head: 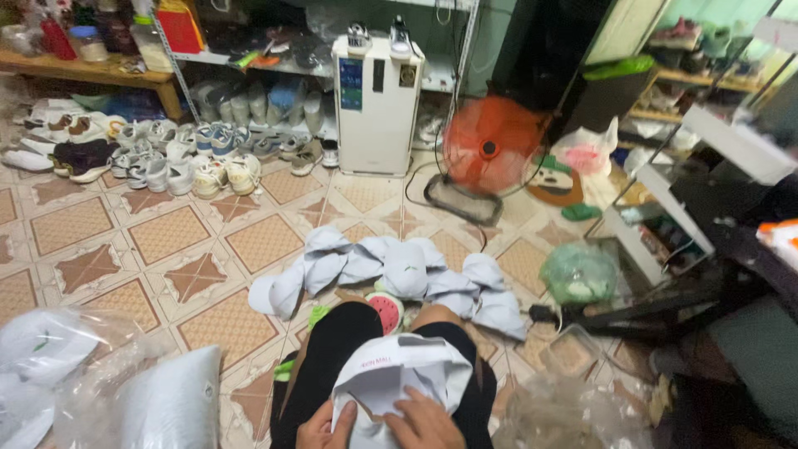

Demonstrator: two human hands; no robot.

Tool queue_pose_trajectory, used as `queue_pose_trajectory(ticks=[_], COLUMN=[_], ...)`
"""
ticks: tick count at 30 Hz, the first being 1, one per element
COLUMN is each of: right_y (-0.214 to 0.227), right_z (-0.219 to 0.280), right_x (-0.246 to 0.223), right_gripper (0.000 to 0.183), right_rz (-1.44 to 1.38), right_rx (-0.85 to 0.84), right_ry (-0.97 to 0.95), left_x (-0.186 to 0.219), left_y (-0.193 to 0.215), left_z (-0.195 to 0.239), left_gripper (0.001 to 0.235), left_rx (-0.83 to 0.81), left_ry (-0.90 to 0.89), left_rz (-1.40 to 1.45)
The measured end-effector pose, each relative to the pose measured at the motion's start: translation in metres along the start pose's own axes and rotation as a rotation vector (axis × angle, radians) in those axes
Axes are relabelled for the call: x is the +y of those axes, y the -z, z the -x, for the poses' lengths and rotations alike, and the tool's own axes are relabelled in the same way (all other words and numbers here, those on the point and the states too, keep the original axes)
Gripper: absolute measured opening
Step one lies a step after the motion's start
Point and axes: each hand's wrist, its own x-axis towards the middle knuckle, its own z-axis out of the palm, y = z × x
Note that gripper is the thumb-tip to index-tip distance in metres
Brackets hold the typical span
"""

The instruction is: The person sits on the floor and stuffs white baseball caps with a watermelon-shaped plush toy and a brown cloth. They use a hairdryer to blow air into the caps, then spray them with a can, and repeat the stuffing process.

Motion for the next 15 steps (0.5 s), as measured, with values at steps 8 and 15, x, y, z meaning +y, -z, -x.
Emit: queue_pose_trajectory(ticks=[8,15], right_y=[0.042,0.055], right_z=[-0.004,-0.011], right_x=[-0.060,-0.045], right_gripper=[0.090,0.065], right_rz=[-0.292,-0.845], right_rx=[0.714,0.325], right_ry=[-0.820,-1.343], left_x=[0.084,0.156], left_y=[0.010,-0.011], left_z=[0.044,0.036], left_gripper=[0.029,0.040], left_rx=[-0.136,-0.191], left_ry=[0.064,0.078], left_rz=[-0.101,-0.320])
